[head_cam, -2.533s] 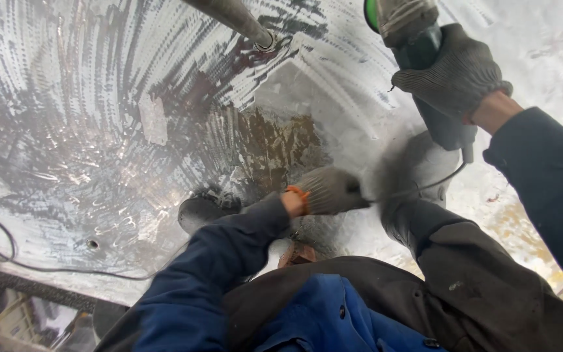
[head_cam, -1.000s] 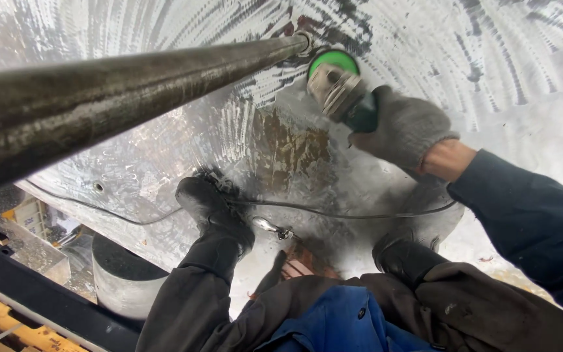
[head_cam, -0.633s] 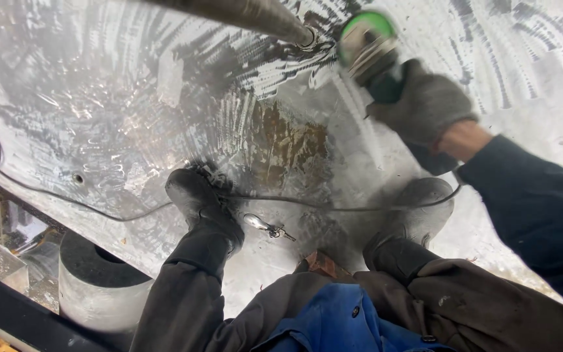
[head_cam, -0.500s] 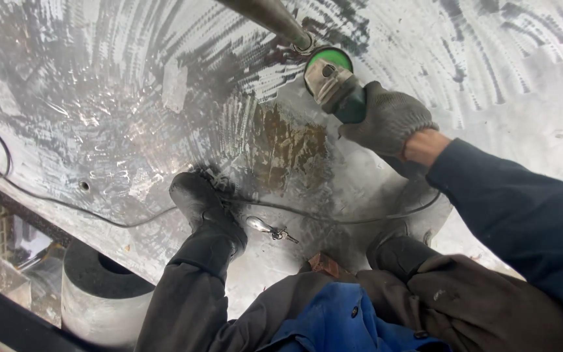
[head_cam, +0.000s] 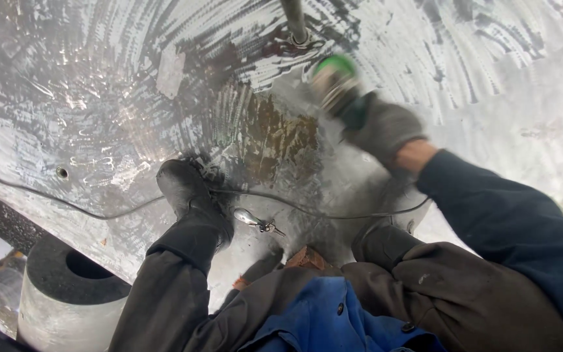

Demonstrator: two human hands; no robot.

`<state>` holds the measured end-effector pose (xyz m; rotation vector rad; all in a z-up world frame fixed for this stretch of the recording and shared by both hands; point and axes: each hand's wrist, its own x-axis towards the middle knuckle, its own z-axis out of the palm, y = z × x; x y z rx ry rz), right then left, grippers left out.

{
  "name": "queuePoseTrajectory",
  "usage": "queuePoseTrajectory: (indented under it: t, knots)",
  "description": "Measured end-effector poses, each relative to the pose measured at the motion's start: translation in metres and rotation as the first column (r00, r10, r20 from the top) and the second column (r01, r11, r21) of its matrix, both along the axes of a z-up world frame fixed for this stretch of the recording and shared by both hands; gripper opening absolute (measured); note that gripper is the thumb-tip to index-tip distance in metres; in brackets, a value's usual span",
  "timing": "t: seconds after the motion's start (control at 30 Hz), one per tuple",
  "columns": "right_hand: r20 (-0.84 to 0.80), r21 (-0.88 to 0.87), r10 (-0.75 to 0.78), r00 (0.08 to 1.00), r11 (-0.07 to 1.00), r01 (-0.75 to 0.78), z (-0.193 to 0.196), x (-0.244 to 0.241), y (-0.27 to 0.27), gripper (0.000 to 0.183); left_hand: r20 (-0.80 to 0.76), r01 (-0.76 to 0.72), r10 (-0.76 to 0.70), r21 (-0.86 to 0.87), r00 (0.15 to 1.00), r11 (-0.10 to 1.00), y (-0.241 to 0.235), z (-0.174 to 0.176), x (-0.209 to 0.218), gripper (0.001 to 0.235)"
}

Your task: Use a handheld angle grinder to sand and polish a large metal surface.

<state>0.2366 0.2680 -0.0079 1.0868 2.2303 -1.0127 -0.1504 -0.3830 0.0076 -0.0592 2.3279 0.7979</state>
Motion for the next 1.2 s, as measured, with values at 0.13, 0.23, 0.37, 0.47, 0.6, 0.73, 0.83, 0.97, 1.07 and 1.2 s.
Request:
queuePoseTrajectory:
  t: [0.13, 0.23, 0.37, 0.47, 0.6, 0.73, 0.83, 0.97, 1.07, 1.2]
  knots:
    - [0.022, -0.057, 0.136, 0.99, 0.989, -0.135, 0.007, -0.011, -0.016, 0.061, -0.024, 0.046, -0.045, 0.007, 0.999, 0.999, 0.032, -0.014, -0.009, 0.033]
    - [-0.012, -0.016, 0.094, 0.996, 0.995, -0.094, -0.015, 0.018, 0.012, 0.067, -0.045, 0.066, -0.065, 0.021, 0.997, 0.998, 0.057, -0.018, -0.007, 0.033]
    - [-0.166, 0.231, -0.216, 0.962, 0.94, 0.251, -0.066, 0.08, 0.081, 0.078, -0.078, 0.074, -0.069, 0.068, 0.995, 0.995, 0.116, -0.01, 0.023, 0.033]
    - [-0.208, 0.323, -0.309, 0.928, 0.874, 0.363, -0.081, 0.096, 0.106, 0.084, -0.116, 0.064, -0.053, 0.094, 0.992, 0.993, 0.167, 0.023, 0.059, 0.033]
    - [-0.064, 0.288, -0.14, 0.988, 0.945, 0.153, -0.056, 0.063, 0.06, 0.087, -0.172, 0.109, -0.089, 0.109, 0.981, 0.988, 0.256, 0.082, 0.101, 0.033]
    - [-0.026, 0.096, 0.066, 0.998, 0.993, -0.063, -0.002, 0.027, -0.005, 0.058, -0.229, 0.628, -0.742, -0.412, 0.631, 0.661, 0.344, 0.148, 0.186, 0.035]
    - [-0.055, 0.085, 0.126, 0.99, 0.989, -0.121, 0.0, 0.034, -0.001, 0.056, -0.318, 0.844, -0.845, -0.193, 0.43, 0.501, 0.356, 0.153, 0.215, 0.034]
    - [-0.099, 0.196, -0.137, 0.986, 0.968, 0.155, -0.044, 0.087, 0.063, 0.069, -0.407, 0.874, -0.843, -0.179, 0.352, 0.452, 0.368, 0.122, 0.218, 0.037]
    - [-0.276, 0.408, -0.332, 0.902, 0.809, 0.423, -0.119, 0.158, 0.144, 0.078, -0.36, 0.826, -0.794, -0.102, 0.49, 0.555, 0.394, 0.092, 0.214, 0.036]
    - [-0.385, 0.547, -0.388, 0.838, 0.635, 0.545, -0.146, 0.205, 0.17, 0.095, -0.351, 0.852, -0.798, -0.001, 0.49, 0.524, 0.433, 0.056, 0.213, 0.037]
